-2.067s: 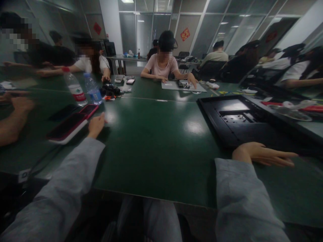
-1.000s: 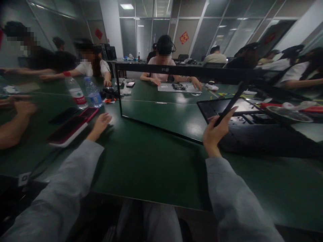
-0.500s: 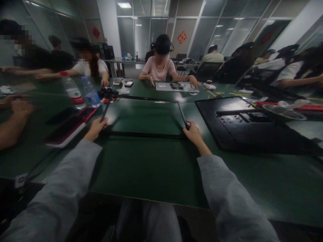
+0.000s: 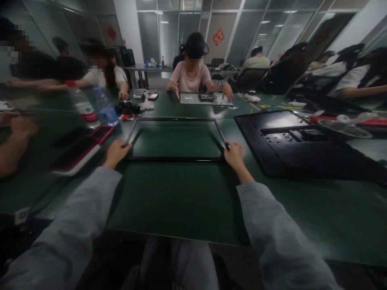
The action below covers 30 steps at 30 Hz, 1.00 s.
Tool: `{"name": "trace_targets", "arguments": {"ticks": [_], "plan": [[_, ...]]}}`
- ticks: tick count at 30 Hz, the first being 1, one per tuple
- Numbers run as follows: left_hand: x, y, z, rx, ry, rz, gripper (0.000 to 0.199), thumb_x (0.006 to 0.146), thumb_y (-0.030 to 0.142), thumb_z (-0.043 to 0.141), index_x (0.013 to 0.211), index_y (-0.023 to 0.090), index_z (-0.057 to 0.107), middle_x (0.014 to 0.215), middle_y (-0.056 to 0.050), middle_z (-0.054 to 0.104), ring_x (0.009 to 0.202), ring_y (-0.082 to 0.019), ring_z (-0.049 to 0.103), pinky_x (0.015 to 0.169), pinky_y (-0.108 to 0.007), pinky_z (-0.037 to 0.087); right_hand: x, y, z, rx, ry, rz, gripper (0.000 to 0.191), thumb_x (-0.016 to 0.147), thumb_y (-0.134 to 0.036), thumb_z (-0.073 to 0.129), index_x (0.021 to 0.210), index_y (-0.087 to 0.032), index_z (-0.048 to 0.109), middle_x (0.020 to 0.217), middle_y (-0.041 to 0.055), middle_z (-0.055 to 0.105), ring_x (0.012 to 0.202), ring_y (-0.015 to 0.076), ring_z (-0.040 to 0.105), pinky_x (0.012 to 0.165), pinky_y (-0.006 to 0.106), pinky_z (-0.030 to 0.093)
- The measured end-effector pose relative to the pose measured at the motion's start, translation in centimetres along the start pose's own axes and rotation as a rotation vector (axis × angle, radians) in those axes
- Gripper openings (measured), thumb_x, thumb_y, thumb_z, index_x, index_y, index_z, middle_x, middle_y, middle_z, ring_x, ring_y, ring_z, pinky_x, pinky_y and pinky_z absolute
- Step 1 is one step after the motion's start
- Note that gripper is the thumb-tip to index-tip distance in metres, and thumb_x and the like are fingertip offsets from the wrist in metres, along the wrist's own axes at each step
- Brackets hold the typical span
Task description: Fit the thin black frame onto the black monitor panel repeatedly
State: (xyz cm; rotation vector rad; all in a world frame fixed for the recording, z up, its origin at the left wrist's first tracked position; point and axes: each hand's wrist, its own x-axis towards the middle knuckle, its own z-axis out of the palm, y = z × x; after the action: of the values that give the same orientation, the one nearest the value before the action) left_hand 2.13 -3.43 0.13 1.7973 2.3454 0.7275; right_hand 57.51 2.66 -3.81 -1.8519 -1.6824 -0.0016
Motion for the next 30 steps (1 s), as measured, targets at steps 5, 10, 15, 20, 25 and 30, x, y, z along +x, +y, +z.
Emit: {"name": "trace_targets", "arguments": {"ticks": [5, 10, 15, 20, 25, 30], "plan": [[0.3, -0.3, 0.2, 0.029, -0.034, 0.014, 0.043, 0.099, 0.049, 0.058, 0.119, 0.020, 0.081, 0.134, -0.018, 0.067, 0.125, -0.037, 0.064, 0.104, -0.044, 0.052, -0.2, -0.3, -0.4, 0.004, -0.017, 0.025, 0.043, 0.083, -0.021, 0.056, 0.120, -0.015, 0.077, 0.108, 0.0174, 0.069, 0.119, 0.0354, 0.060, 0.115, 0.055, 0.039], [0.2, -0.1, 0.3, 0.041, -0.031, -0.001, 0.047, 0.099, 0.051, 0.058, 0.126, 0.019, 0.079, 0.139, -0.020, 0.064, 0.126, -0.038, 0.064, 0.106, -0.046, 0.051, -0.1, -0.3, -0.4, -0.029, -0.059, 0.035, 0.047, 0.084, -0.024, 0.055, 0.124, -0.008, 0.076, 0.115, 0.0213, 0.068, 0.124, 0.0361, 0.057, 0.117, 0.053, 0.037], [0.0, 0.6, 0.1, 0.093, -0.050, -0.032, 0.051, 0.101, 0.052, 0.054, 0.133, 0.018, 0.076, 0.145, -0.020, 0.061, 0.130, -0.037, 0.062, 0.108, -0.045, 0.051, -0.1, -0.1, -0.1, -0.024, -0.032, 0.056, 0.047, 0.082, -0.025, 0.055, 0.120, -0.010, 0.077, 0.114, 0.0199, 0.067, 0.121, 0.0351, 0.057, 0.115, 0.053, 0.039], [-0.1, 0.9, -0.3, 0.127, -0.055, -0.036, 0.051, 0.102, 0.052, 0.051, 0.134, 0.020, 0.075, 0.146, -0.017, 0.061, 0.130, -0.035, 0.063, 0.109, -0.044, 0.051, -0.1, 0.1, 0.0, -0.004, -0.005, 0.022, 0.046, 0.077, -0.024, 0.057, 0.117, -0.014, 0.078, 0.110, 0.0170, 0.067, 0.119, 0.0357, 0.056, 0.114, 0.055, 0.039], [-0.2, 0.7, -0.4, 0.124, -0.051, -0.014, 0.047, 0.101, 0.046, 0.050, 0.130, 0.021, 0.077, 0.142, -0.016, 0.063, 0.127, -0.035, 0.065, 0.106, -0.045, 0.053, -0.5, -0.1, -0.2, -0.022, -0.038, 0.041, 0.050, 0.076, -0.030, 0.059, 0.119, -0.012, 0.077, 0.116, 0.0190, 0.065, 0.120, 0.0381, 0.054, 0.110, 0.055, 0.043], [-0.2, 0.6, -0.3, 0.105, -0.032, -0.003, 0.045, 0.100, 0.047, 0.052, 0.126, 0.022, 0.079, 0.138, -0.017, 0.064, 0.123, -0.036, 0.066, 0.102, -0.045, 0.054, -0.6, -0.2, -0.1, -0.031, -0.038, 0.040, 0.056, 0.078, -0.030, 0.057, 0.128, -0.011, 0.075, 0.120, 0.0206, 0.065, 0.123, 0.0394, 0.054, 0.108, 0.057, 0.045]]}}
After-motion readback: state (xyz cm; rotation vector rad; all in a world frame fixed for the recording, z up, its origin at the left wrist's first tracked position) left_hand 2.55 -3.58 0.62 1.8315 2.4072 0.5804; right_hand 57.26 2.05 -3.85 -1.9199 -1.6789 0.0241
